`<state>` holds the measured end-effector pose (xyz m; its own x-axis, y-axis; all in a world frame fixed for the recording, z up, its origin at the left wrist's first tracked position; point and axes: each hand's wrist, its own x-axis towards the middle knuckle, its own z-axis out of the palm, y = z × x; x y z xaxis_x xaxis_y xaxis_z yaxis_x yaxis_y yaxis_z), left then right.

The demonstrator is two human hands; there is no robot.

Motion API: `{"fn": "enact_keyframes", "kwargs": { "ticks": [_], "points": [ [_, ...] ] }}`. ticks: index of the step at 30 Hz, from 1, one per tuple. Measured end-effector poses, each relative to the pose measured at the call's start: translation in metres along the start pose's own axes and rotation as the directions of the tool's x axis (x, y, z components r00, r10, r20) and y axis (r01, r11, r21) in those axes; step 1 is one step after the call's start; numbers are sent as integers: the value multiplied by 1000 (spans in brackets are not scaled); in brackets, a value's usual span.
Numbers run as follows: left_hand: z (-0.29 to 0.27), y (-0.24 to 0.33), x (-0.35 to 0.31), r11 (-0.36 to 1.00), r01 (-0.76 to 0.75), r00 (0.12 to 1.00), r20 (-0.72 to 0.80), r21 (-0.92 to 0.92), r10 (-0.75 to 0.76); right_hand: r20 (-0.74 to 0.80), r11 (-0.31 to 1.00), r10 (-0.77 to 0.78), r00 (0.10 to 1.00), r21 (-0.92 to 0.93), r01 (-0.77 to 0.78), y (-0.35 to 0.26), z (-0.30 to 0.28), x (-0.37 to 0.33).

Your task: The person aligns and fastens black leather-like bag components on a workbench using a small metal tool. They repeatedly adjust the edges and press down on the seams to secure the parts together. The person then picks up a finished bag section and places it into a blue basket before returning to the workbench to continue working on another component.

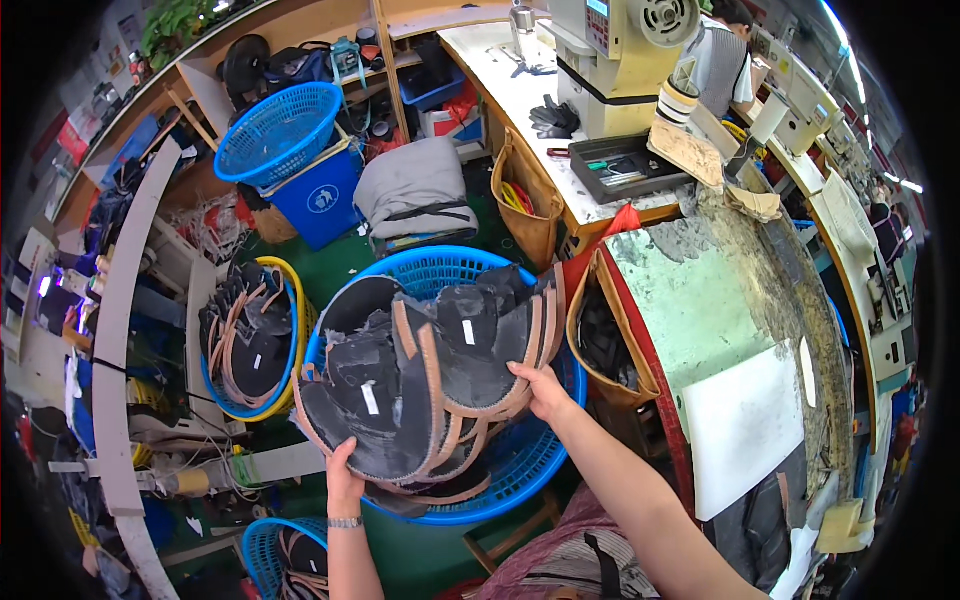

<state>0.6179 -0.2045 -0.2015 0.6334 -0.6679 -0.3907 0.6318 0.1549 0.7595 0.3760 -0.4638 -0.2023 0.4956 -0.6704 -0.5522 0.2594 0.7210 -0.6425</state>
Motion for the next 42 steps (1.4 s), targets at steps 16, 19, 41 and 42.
{"fn": "enact_keyframes", "kwargs": {
  "ticks": [16,19,41,42],
  "points": [
    [0,94,-66,953,-141,823,503,-269,264,390,906,-412,823,81,415,-156,150,-181],
    [29,136,-75,947,-226,792,522,-228,315,397,780,-621,676,225,584,-184,169,-210],
    [544,91,-2,974,156,349,932,-164,101,-131,266,-958,257,-56,962,-426,-93,-318],
    [561,56,-16,982,107,398,912,-157,102,-112,340,-934,339,2,940,-425,-130,-306]
  ]
}}
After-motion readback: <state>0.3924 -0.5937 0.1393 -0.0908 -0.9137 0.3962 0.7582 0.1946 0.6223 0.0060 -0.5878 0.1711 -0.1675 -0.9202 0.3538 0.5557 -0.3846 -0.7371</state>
